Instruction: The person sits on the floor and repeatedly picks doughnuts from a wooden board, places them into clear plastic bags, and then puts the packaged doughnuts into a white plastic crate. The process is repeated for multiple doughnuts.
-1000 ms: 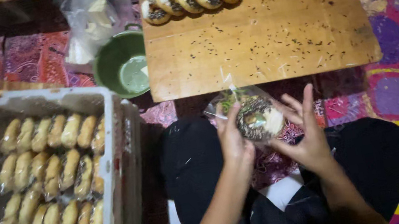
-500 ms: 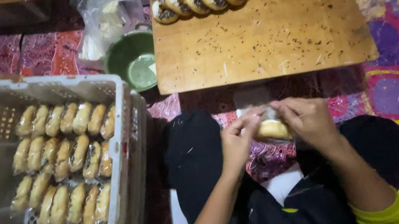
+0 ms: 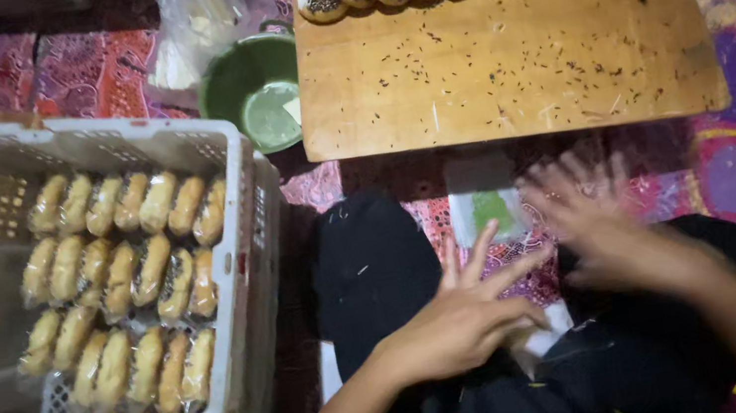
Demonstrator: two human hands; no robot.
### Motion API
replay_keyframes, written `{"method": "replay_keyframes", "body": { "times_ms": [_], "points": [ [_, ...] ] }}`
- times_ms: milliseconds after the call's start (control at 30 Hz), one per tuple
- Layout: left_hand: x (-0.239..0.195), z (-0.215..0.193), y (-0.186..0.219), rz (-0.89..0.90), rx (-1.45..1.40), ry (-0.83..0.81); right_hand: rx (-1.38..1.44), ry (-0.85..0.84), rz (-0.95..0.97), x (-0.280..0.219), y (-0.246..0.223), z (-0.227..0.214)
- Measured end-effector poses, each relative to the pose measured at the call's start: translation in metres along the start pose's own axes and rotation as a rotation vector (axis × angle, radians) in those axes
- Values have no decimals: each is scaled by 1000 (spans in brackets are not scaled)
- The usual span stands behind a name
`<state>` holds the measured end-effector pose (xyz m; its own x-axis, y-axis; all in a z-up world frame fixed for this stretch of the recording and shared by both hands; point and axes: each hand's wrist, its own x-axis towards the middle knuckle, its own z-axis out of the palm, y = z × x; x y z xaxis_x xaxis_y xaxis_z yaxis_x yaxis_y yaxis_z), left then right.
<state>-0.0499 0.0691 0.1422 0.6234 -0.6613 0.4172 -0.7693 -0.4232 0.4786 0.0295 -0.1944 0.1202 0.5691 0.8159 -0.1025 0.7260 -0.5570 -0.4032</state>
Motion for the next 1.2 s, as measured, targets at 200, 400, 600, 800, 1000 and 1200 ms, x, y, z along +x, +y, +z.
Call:
{"method": "replay_keyframes", "body": {
  "times_ms": [200,400,600,800,1000,1200],
  "points": [
    [-16,45,-40,-578,-1859,523,1218,504,137,11,-42,120],
    [-81,84,-55,-896,-423,1044,1758,665,671,94,-49,128],
    [-175,85,-82,-1151,-355,984,1103,430,438,142,-32,183],
    [-176,119,-72,-1287,-910,606,1642,409,601,98,-12,238],
    [-42,155,-140,-803,-281,31,1243,1024,1139,17,186,213],
    [29,245,-254,-1021,208,-849,17,640,972,59,260,284]
  ]
}}
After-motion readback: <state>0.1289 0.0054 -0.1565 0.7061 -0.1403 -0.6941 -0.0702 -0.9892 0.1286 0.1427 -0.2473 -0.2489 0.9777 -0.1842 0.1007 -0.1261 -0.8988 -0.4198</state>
